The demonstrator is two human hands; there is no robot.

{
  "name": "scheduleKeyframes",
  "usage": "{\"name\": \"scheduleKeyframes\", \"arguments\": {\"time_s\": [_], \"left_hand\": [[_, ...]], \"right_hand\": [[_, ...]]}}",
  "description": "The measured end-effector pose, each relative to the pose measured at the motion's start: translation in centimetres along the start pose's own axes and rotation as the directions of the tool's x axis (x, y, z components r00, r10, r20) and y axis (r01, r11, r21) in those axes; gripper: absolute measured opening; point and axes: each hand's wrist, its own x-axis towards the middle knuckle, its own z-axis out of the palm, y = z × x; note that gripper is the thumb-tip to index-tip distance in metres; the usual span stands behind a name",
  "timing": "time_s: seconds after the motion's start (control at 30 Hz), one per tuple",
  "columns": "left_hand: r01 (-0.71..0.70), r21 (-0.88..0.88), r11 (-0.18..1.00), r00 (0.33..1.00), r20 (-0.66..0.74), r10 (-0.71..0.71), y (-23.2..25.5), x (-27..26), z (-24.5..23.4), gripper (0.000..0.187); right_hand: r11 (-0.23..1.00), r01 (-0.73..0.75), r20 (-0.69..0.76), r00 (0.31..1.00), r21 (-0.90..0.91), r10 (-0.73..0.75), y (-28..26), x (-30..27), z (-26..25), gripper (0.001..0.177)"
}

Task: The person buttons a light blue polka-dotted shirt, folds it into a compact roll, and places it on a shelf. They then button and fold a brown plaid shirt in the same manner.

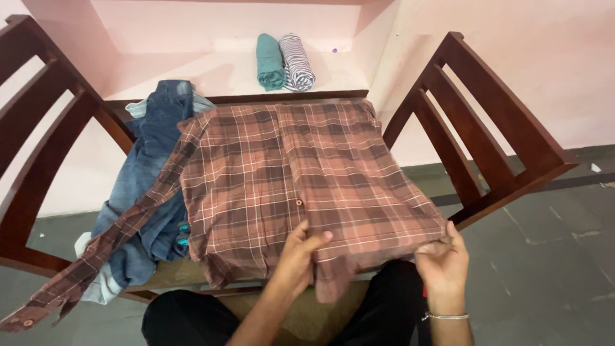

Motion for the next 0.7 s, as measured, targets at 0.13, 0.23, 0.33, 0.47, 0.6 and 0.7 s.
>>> {"name": "scheduleKeyframes", "arguments": {"time_s": [0.13, 0.23, 0.33, 0.47, 0.6, 0.7], "left_hand": [[-0.115, 0.201, 0.973, 0.993, 0.018, 0.114, -3.6, 0.5, 0.2, 0.032], [0.047, 0.406, 0.913, 0.994, -0.107, -0.003, -6.5, 1.2, -2.1, 0.031], [0.098, 0.454, 0.885, 0.981, -0.192, -0.01, -9.1, 1.5, -5.3, 0.031], [-0.009, 0.291, 0.957, 0.982, -0.179, 0.064, -11.3, 1.0, -8.9, 0.024], [-0.049, 0.772, 0.633, 0.898, -0.243, 0.367, -11.2, 0.0, -9.3, 0.018], [-0.092, 0.9, 0.425, 0.832, -0.165, 0.529, -10.8, -1.8, -7.4, 0.017]], "right_hand": [[0.996, -0.083, -0.262, 0.963, -0.044, 0.068, 0.8, 1.5, -4.2, 0.031], [0.968, -0.18, -0.321, 0.94, -0.176, 0.117, 3.5, 3.2, -8.3, 0.037], [0.97, -0.176, -0.366, 0.925, -0.17, 0.104, 4.9, 4.3, -11.4, 0.032], [0.875, -0.001, -0.43, 0.871, -0.484, -0.237, 6.4, 2.5, -11.7, 0.027], [0.358, 0.462, 0.133, 0.742, -0.811, -0.657, 9.5, -3.3, -7.0, 0.028], [0.022, 0.572, 0.49, 0.72, -0.82, -0.491, 11.5, -8.4, -1.9, 0.021]]}}
